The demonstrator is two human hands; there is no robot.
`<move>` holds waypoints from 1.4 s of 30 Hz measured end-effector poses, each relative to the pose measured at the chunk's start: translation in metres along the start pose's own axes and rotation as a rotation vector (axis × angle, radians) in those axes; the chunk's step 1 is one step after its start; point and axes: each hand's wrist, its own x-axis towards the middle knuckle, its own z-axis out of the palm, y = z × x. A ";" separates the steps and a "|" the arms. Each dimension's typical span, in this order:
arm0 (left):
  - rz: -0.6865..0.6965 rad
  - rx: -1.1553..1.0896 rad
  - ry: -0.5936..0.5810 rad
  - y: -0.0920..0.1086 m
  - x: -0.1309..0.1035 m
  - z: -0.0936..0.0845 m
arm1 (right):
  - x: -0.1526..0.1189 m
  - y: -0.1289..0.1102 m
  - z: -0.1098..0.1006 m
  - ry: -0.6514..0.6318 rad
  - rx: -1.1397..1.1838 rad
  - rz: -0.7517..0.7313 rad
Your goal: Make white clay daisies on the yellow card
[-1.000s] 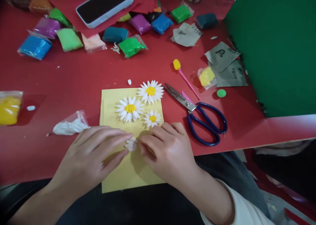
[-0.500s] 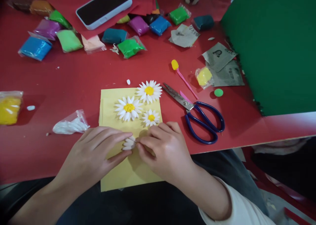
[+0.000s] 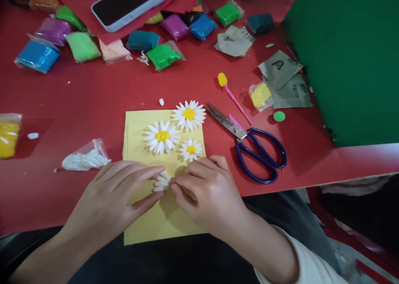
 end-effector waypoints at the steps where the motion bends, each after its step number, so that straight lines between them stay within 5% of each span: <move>1: -0.003 -0.006 -0.005 0.000 0.000 0.000 | 0.000 0.000 0.000 -0.002 -0.003 0.003; 21: -0.175 -0.062 0.125 -0.014 -0.002 -0.021 | -0.002 0.003 0.002 -0.017 -0.228 -0.254; 29: -0.210 -0.029 0.187 -0.017 -0.005 -0.025 | 0.001 0.007 -0.014 0.189 0.007 -0.123; 32: -0.136 -0.033 0.149 -0.016 -0.005 -0.023 | 0.002 0.009 -0.017 0.242 0.040 -0.093; 37: 0.199 0.055 -0.002 -0.008 -0.002 -0.015 | 0.003 0.009 -0.013 0.282 0.064 -0.083; 42: 0.274 0.153 -0.045 -0.004 -0.002 -0.005 | 0.002 0.010 -0.010 0.265 0.062 -0.116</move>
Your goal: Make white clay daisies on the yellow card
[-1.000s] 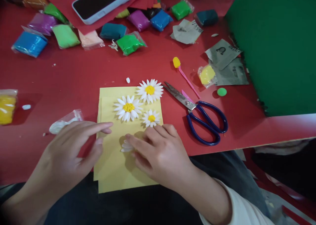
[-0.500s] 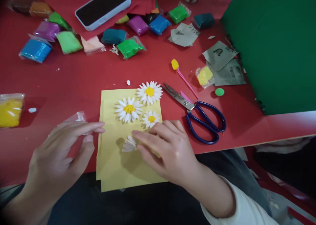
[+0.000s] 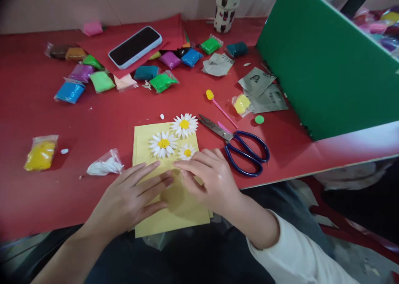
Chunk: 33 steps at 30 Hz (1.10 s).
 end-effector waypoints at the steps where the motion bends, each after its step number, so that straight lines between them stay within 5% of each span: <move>1: 0.005 0.008 0.007 0.000 -0.001 0.002 | 0.000 0.000 0.000 -0.003 0.002 -0.008; 7: -0.058 0.005 0.053 -0.003 -0.003 0.004 | -0.001 0.004 0.001 0.036 0.007 0.001; 16: -0.063 -0.029 0.182 -0.002 0.006 0.004 | -0.003 0.008 0.009 -0.068 0.038 -0.046; 24: -0.553 -0.558 0.256 0.014 0.014 -0.015 | -0.001 -0.001 0.017 -0.071 0.197 0.054; 33: -0.671 -0.700 0.287 0.016 0.012 -0.012 | 0.006 -0.010 0.013 -0.014 0.181 0.062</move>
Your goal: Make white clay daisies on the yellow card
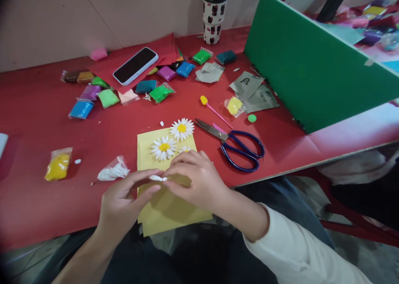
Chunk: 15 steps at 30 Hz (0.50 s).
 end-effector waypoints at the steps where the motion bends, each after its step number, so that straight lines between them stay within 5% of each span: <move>1: 0.011 0.007 0.011 0.000 0.000 0.000 | 0.000 -0.001 0.000 0.003 -0.015 -0.010; 15: 0.185 0.078 0.082 0.003 -0.001 -0.001 | 0.000 -0.004 -0.002 0.117 -0.130 -0.182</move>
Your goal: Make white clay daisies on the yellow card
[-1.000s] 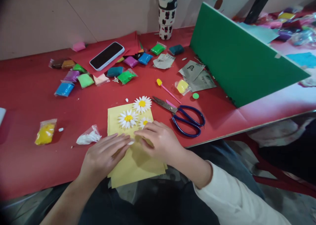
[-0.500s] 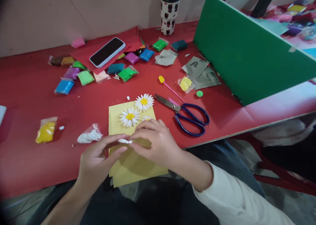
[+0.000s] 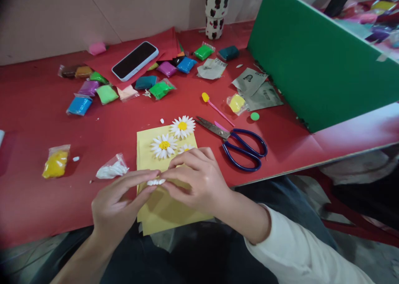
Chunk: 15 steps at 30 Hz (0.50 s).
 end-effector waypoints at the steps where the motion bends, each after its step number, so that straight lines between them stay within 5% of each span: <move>1: 0.019 -0.008 0.006 0.000 0.000 0.000 | 0.000 0.000 0.000 0.004 -0.003 -0.013; 15: 0.105 0.053 0.008 0.000 -0.002 0.000 | 0.000 -0.002 -0.001 0.030 0.030 -0.037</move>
